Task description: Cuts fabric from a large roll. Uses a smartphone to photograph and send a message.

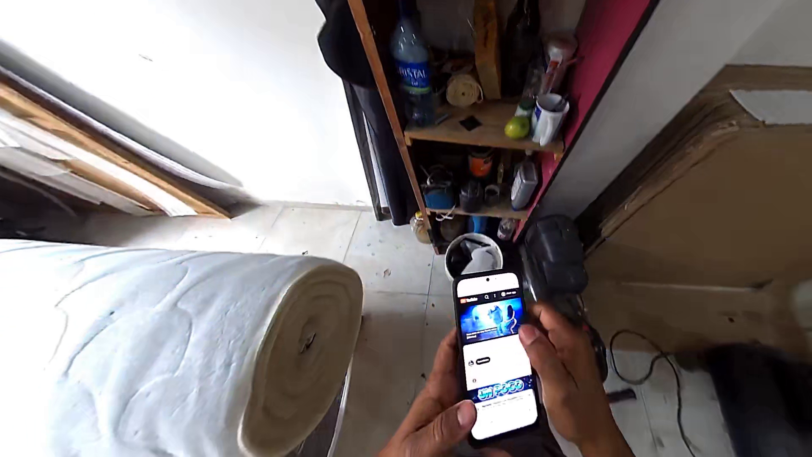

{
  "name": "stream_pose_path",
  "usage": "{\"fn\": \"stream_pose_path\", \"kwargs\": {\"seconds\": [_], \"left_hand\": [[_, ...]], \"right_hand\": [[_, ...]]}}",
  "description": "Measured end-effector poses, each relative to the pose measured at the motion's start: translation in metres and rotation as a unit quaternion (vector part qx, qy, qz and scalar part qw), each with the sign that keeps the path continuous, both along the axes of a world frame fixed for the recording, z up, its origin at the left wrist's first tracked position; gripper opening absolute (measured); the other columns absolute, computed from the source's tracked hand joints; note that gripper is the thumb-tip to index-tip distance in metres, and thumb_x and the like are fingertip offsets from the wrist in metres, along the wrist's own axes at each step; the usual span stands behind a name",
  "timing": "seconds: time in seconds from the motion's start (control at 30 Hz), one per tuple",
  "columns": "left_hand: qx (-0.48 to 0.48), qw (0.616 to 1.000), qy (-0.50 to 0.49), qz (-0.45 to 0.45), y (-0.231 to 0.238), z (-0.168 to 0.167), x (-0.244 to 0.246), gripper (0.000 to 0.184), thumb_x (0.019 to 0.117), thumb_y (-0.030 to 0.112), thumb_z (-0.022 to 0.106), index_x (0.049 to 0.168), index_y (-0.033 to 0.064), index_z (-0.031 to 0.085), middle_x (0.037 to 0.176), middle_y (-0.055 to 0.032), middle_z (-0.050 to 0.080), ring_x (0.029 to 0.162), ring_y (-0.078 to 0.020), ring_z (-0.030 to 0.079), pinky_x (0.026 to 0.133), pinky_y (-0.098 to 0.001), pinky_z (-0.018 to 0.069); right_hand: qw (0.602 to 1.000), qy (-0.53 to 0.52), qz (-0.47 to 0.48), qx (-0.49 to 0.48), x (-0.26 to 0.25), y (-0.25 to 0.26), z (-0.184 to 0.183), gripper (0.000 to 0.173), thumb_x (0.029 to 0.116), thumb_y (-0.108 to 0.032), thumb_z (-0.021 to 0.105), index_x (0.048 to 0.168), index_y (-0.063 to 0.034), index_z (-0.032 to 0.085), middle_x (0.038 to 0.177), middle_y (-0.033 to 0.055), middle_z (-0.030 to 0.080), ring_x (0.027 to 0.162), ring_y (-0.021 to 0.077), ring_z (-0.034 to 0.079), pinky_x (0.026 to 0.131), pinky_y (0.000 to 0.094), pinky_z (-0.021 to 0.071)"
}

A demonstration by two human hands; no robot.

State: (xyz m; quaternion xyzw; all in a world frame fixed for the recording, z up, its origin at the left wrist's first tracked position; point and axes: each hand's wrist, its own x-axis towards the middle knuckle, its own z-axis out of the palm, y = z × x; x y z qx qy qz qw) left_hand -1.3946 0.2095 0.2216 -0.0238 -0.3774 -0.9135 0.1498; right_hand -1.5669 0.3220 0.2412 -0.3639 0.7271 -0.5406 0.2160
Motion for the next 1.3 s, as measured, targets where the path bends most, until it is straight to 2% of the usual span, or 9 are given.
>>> {"fn": "stream_pose_path", "kwargs": {"seconds": [0.13, 0.23, 0.37, 0.67, 0.9, 1.07, 1.1, 1.2, 1.3], "left_hand": [[-0.008, 0.998, -0.011, -0.057, 0.033, -0.008, 0.054, 0.075, 0.1028, 0.025, 0.06, 0.161, 0.0234, 0.012, 0.153, -0.0158, 0.046, 0.132, -0.0385, 0.055, 0.08, -0.0518, 0.0636], [-0.007, 0.997, -0.002, -0.07, 0.054, -0.005, 0.08, 0.073, 0.1025, 0.025, 0.061, 0.16, 0.0214, 0.015, 0.152, -0.0164, 0.047, 0.131, -0.0381, 0.056, 0.078, -0.0499, 0.0639], [-0.023, 0.995, 0.016, -0.095, 0.082, -0.001, 0.104, 0.074, 0.1018, 0.026, 0.062, 0.159, 0.0212, 0.016, 0.152, -0.0151, 0.048, 0.132, -0.0362, 0.056, 0.079, -0.0472, 0.064], [-0.072, 0.985, 0.024, -0.154, 0.174, 0.018, 0.122, 0.078, 0.1007, 0.024, 0.063, 0.16, 0.0195, 0.012, 0.152, -0.014, 0.047, 0.129, -0.0348, 0.058, 0.08, -0.0475, 0.0634], [-0.038, 0.965, 0.062, -0.252, 0.295, 0.024, 0.105, 0.074, 0.1002, 0.024, 0.063, 0.16, 0.0195, 0.018, 0.152, -0.0165, 0.048, 0.133, -0.039, 0.055, 0.078, -0.0522, 0.0639], [-0.02, 0.942, 0.096, -0.322, 0.425, 0.037, 0.073, 0.073, 0.1011, 0.029, 0.063, 0.161, 0.0202, 0.022, 0.151, -0.0185, 0.049, 0.127, -0.0367, 0.06, 0.076, -0.0465, 0.065], [-0.015, 0.935, 0.103, -0.34, 0.452, 0.041, 0.066, 0.072, 0.1013, 0.027, 0.062, 0.161, 0.0191, 0.022, 0.149, -0.0196, 0.049, 0.126, -0.0368, 0.061, 0.076, -0.0461, 0.0648], [-0.019, 0.91, 0.111, -0.398, 0.527, 0.054, 0.051, 0.069, 0.1013, 0.025, 0.059, 0.16, 0.0178, 0.024, 0.146, -0.0213, 0.052, 0.121, -0.0367, 0.063, 0.074, -0.0459, 0.0649], [-0.033, 0.881, 0.12, -0.456, 0.596, 0.069, 0.04, 0.068, 0.1016, 0.024, 0.059, 0.16, 0.0182, 0.024, 0.145, -0.0204, 0.053, 0.12, -0.035, 0.064, 0.075, -0.0456, 0.0649]], "right_hand": [[0.993, -0.105, -0.052, 0.008, 0.058, 0.028, 0.004, 0.035, 0.0968, -0.042, 0.062, 0.114, -0.0111, 0.066, 0.088, 0.0006, 0.074, 0.079, 0.0132, 0.073, 0.067, 0.031, 0.0634], [0.993, -0.112, -0.04, -0.023, 0.091, 0.062, 0.009, 0.036, 0.1012, -0.037, 0.055, 0.118, -0.0064, 0.063, 0.095, 0.0043, 0.073, 0.085, 0.0158, 0.073, 0.072, 0.0337, 0.0634], [0.993, -0.087, -0.054, -0.051, 0.12, 0.105, 0.014, 0.037, 0.1038, -0.035, 0.044, 0.114, -0.0048, 0.064, 0.096, 0.0056, 0.072, 0.09, 0.0151, 0.072, 0.075, 0.0331, 0.062], [0.983, -0.077, -0.155, -0.064, 0.162, 0.205, 0.028, 0.039, 0.0973, -0.039, 0.064, 0.118, -0.0061, 0.062, 0.095, 0.0031, 0.075, 0.085, 0.0145, 0.074, 0.074, 0.0323, 0.0648], [0.977, -0.065, -0.151, -0.135, 0.184, 0.38, 0.031, 0.056, 0.1068, -0.046, 0.041, 0.129, 0.0018, 0.06, 0.11, 0.0098, 0.073, 0.099, 0.0173, 0.072, 0.082, 0.0352, 0.0628], [0.967, -0.059, -0.158, -0.19, 0.219, 0.533, 0.035, 0.056, 0.1087, -0.032, 0.042, 0.151, 0.0054, 0.04, 0.125, 0.0179, 0.068, 0.109, 0.024, 0.07, 0.087, 0.0385, 0.0627], [0.964, -0.059, -0.165, -0.202, 0.226, 0.561, 0.038, 0.058, 0.1086, -0.03, 0.043, 0.154, 0.0047, 0.034, 0.127, 0.0187, 0.067, 0.108, 0.0248, 0.07, 0.084, 0.0378, 0.0631], [0.949, -0.07, -0.206, -0.229, 0.248, 0.636, 0.047, 0.065, 0.1047, -0.025, 0.049, 0.16, -0.0017, 0.025, 0.128, 0.0177, 0.066, 0.099, 0.0247, 0.072, 0.061, 0.0333, 0.063], [0.935, -0.057, -0.24, -0.255, 0.267, 0.699, 0.054, 0.075, 0.1015, -0.025, 0.056, 0.162, -0.0048, 0.017, 0.131, 0.0186, 0.064, 0.096, 0.0235, 0.071, 0.061, 0.0322, 0.0619]]}}
